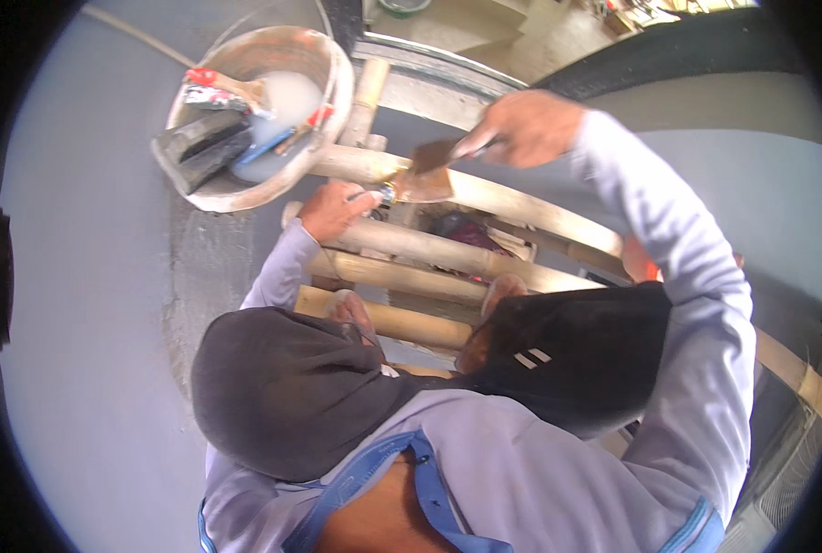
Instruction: The person scoops plaster from a bucket using a trowel and applies it to a wall section, smoothing the surface with a larger trowel. The person repeats this process multiple times while sitting on a bamboo scaffold.
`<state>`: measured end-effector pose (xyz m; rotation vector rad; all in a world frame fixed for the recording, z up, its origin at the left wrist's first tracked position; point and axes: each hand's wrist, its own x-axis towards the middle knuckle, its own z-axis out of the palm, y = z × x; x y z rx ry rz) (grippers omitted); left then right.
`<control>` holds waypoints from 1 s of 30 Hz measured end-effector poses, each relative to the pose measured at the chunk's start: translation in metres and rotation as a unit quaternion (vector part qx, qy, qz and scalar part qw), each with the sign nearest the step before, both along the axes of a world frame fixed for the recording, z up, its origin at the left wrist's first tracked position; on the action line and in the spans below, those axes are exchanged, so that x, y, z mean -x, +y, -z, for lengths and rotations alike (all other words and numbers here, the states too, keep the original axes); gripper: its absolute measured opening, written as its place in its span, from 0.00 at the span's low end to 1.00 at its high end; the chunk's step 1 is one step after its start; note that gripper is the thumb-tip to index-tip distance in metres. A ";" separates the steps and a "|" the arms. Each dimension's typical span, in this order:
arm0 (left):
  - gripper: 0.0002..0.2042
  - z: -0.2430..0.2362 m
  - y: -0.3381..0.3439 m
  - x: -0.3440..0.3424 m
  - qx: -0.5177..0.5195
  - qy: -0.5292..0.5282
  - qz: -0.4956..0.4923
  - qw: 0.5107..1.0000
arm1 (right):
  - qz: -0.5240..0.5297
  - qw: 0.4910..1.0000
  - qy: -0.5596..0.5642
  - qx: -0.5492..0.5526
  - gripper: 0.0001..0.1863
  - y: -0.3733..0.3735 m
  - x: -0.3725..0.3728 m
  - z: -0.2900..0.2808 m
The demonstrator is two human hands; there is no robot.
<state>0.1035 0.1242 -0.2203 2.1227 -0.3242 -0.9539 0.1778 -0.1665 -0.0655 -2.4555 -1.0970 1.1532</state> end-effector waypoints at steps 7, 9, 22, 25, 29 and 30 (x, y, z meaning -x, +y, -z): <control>0.18 -0.160 0.034 -0.002 0.177 -0.002 -0.095 0.980 | 0.323 0.930 -0.130 -0.116 0.27 -0.117 -0.031 -0.044; 0.16 -0.212 0.057 -0.008 0.113 -0.017 -0.168 0.979 | 0.330 0.925 -0.162 -0.097 0.29 -0.122 -0.031 -0.049; 0.18 -0.128 0.077 -0.131 -0.401 -0.277 0.050 0.872 | 0.145 0.895 -0.390 -0.163 0.23 -0.038 -0.046 -0.079; 0.19 -0.132 0.053 -0.126 -0.468 -0.249 0.075 0.845 | 0.079 0.866 -0.450 -0.203 0.14 0.033 -0.041 -0.094; 0.18 -0.126 0.058 -0.125 -0.443 -0.276 0.079 0.849 | -0.056 0.887 -0.454 -0.067 0.07 0.139 -0.048 -0.061; 0.17 -0.124 0.060 -0.125 -0.433 -0.290 0.084 0.849 | -0.050 0.897 -0.439 -0.014 0.07 0.167 -0.054 -0.042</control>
